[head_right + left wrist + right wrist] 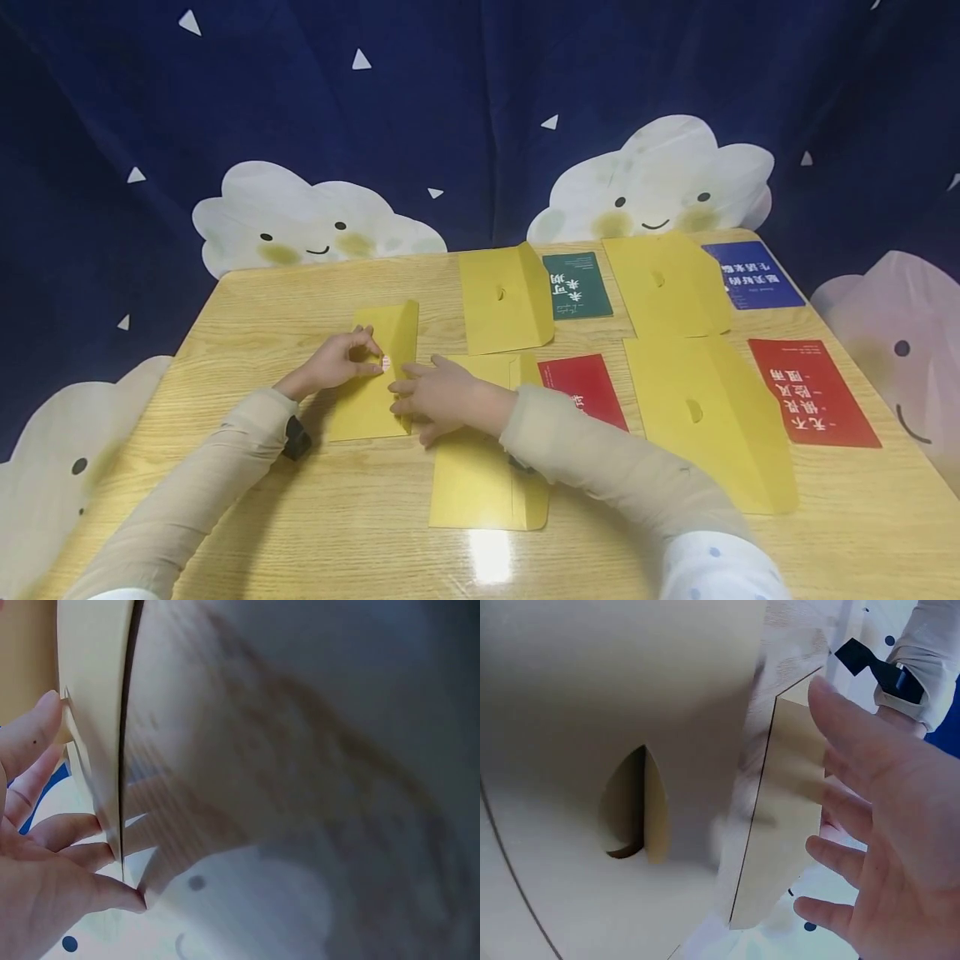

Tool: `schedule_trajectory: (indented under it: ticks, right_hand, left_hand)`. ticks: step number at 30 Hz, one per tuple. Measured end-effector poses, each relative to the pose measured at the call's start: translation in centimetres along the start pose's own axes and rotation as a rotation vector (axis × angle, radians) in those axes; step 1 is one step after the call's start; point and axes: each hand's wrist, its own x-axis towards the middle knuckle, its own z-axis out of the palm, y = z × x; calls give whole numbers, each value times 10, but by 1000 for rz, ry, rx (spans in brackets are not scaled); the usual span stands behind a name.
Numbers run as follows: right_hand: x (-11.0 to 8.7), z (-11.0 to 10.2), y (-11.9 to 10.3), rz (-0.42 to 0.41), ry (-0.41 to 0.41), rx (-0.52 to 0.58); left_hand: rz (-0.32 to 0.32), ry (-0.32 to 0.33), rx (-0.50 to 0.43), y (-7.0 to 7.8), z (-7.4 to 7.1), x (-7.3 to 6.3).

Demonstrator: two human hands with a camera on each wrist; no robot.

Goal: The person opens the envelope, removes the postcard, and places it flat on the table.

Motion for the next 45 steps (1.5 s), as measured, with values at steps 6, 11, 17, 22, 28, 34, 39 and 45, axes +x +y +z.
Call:
schedule_trajectory:
  ticks: [6,11,17,22,28,34,39,45]
  right_hand:
    - [-9,-1,1,25,50,-18]
    - [-14,-2,0,69,70,-14]
    - [-13,-1,6,63,101,57]
    - [-5,2,17,62,143,83]
    - [9,6,25,166,109,79]
    - [25,9,30,340,-22,87]
    - [34,11,35,390,-142,110]
    - [38,10,37,404,-182,154]
  left_hand:
    - [-1,0,4,-1,1,0]
    - [-22,0,-18,0,1,-1]
    - [-39,-3,-27,0,1,-1]
    - [-36,-1,-33,1,1,-1]
    - [-30,-5,-24,2,0,-2]
    - [-30,-12,-24,2,0,-2]
    - [-14,0,-25,2,0,-2]
    - [-33,-2,-28,1,-1,-2]
